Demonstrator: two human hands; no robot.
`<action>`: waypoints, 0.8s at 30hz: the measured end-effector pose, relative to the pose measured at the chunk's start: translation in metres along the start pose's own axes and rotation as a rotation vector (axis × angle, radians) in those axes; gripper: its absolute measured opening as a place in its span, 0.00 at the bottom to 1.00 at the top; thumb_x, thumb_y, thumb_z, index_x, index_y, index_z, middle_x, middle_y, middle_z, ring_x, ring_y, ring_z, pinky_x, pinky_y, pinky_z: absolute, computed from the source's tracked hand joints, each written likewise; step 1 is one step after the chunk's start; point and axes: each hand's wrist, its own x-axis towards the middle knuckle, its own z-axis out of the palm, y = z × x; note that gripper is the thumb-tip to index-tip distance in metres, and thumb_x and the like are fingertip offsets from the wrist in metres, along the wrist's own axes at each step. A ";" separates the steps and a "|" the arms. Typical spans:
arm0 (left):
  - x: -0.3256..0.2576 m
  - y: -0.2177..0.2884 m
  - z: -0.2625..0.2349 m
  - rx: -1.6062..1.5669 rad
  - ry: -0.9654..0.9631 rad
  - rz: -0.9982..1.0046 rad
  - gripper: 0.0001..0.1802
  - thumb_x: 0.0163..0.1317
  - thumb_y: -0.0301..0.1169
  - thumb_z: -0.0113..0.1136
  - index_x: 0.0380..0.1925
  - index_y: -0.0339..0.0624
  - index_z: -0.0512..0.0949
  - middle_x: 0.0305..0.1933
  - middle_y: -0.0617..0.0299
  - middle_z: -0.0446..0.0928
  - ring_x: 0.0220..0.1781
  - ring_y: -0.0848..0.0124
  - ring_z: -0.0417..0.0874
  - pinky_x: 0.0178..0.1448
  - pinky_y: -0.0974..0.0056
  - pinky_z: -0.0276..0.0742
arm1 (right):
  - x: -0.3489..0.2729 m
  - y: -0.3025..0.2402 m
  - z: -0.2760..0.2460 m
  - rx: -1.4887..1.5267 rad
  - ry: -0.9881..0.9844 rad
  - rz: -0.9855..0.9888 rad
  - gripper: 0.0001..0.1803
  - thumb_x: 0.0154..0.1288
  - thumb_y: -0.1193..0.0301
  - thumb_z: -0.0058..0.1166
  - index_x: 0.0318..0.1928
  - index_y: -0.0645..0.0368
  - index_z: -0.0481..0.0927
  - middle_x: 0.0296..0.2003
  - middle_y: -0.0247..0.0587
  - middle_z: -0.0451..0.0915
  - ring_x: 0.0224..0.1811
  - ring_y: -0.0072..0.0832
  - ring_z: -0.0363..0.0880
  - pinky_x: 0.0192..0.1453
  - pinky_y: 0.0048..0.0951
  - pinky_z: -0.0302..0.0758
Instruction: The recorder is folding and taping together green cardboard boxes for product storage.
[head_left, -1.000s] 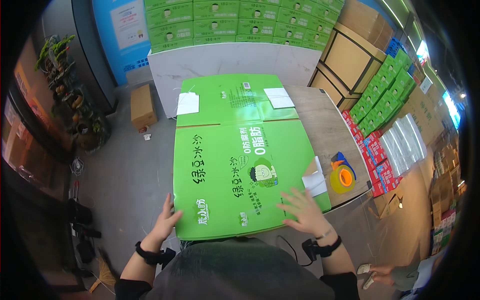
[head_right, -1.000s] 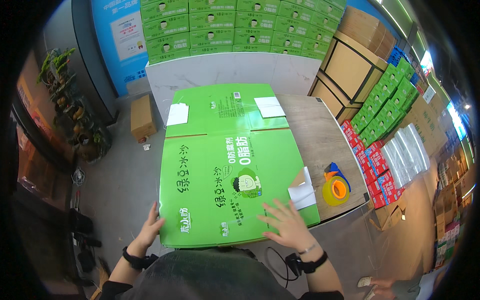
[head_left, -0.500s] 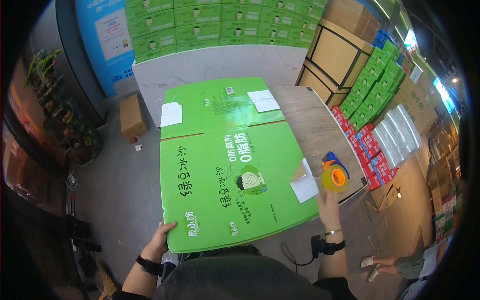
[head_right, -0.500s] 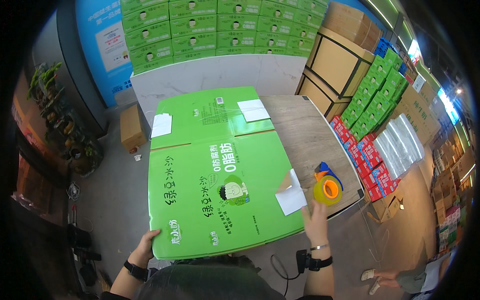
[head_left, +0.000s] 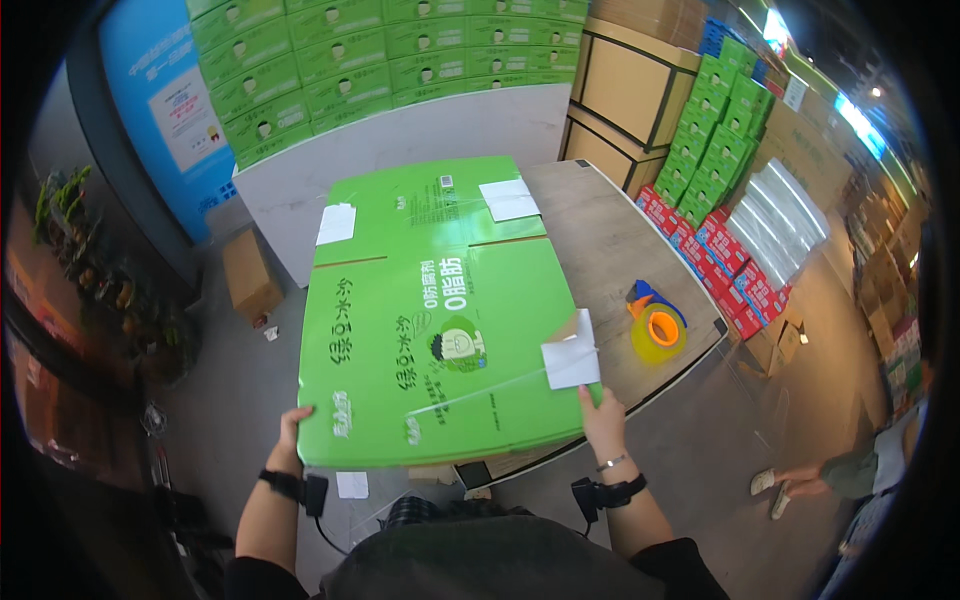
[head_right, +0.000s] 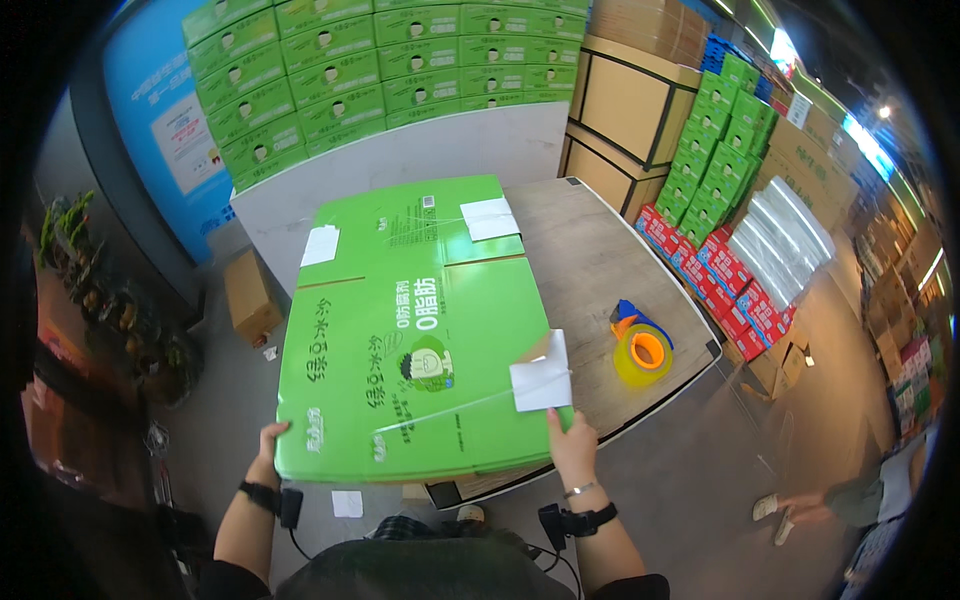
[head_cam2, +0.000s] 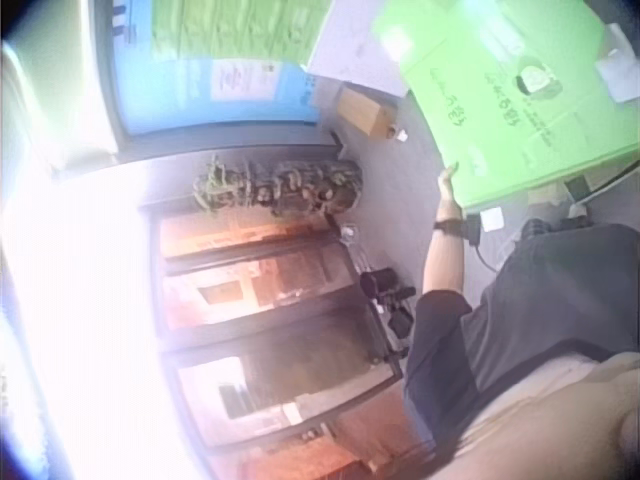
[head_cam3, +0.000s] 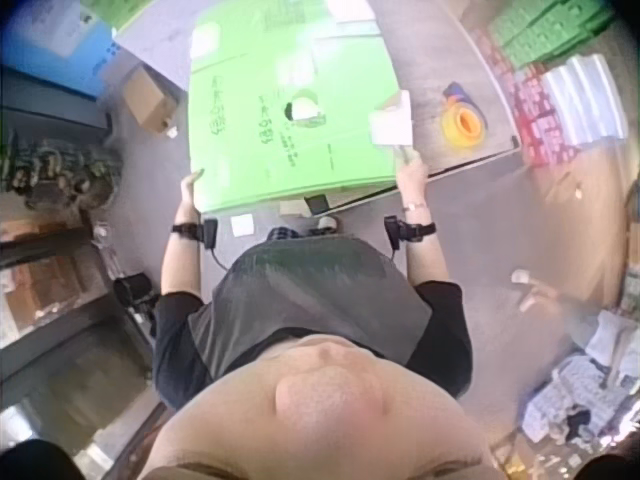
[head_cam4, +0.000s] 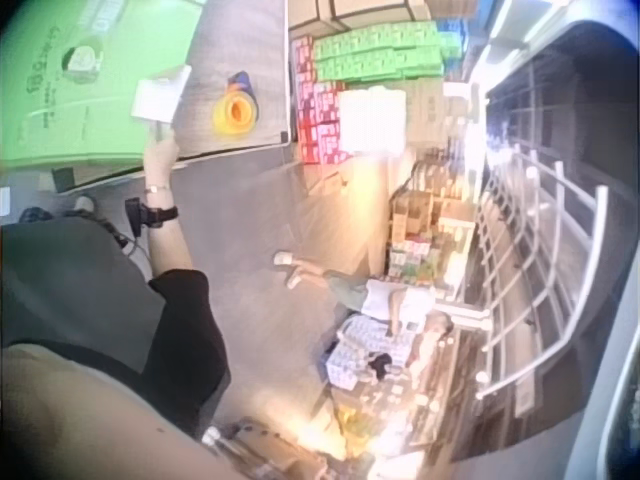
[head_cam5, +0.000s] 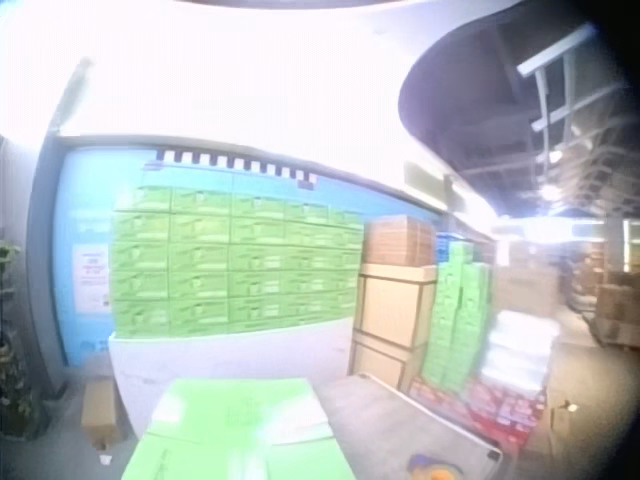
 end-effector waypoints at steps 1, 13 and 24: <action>0.021 0.020 -0.009 0.090 0.058 -0.008 0.36 0.45 0.42 0.52 0.55 0.34 0.66 0.53 0.46 0.72 0.51 0.51 0.74 0.55 0.50 0.71 | -0.001 -0.008 0.010 0.001 0.014 -0.027 0.23 0.60 0.54 0.52 0.36 0.66 0.76 0.27 0.56 0.79 0.33 0.48 0.79 0.38 0.40 0.73; 0.216 0.216 -0.032 1.022 0.375 0.090 0.26 0.58 0.47 0.54 0.41 0.32 0.77 0.39 0.46 0.78 0.36 0.57 0.79 0.43 0.57 0.74 | 0.047 -0.089 0.128 -0.102 0.088 0.078 0.31 0.63 0.50 0.44 0.35 0.74 0.70 0.29 0.66 0.77 0.33 0.54 0.78 0.38 0.44 0.75; 0.245 0.244 -0.021 2.016 0.533 0.587 0.26 0.57 0.48 0.50 0.30 0.30 0.79 0.37 0.39 0.78 0.41 0.44 0.78 0.47 0.49 0.73 | 0.032 -0.101 0.148 0.032 -0.043 0.126 0.32 0.65 0.53 0.42 0.44 0.78 0.65 0.31 0.65 0.77 0.33 0.50 0.79 0.36 0.40 0.76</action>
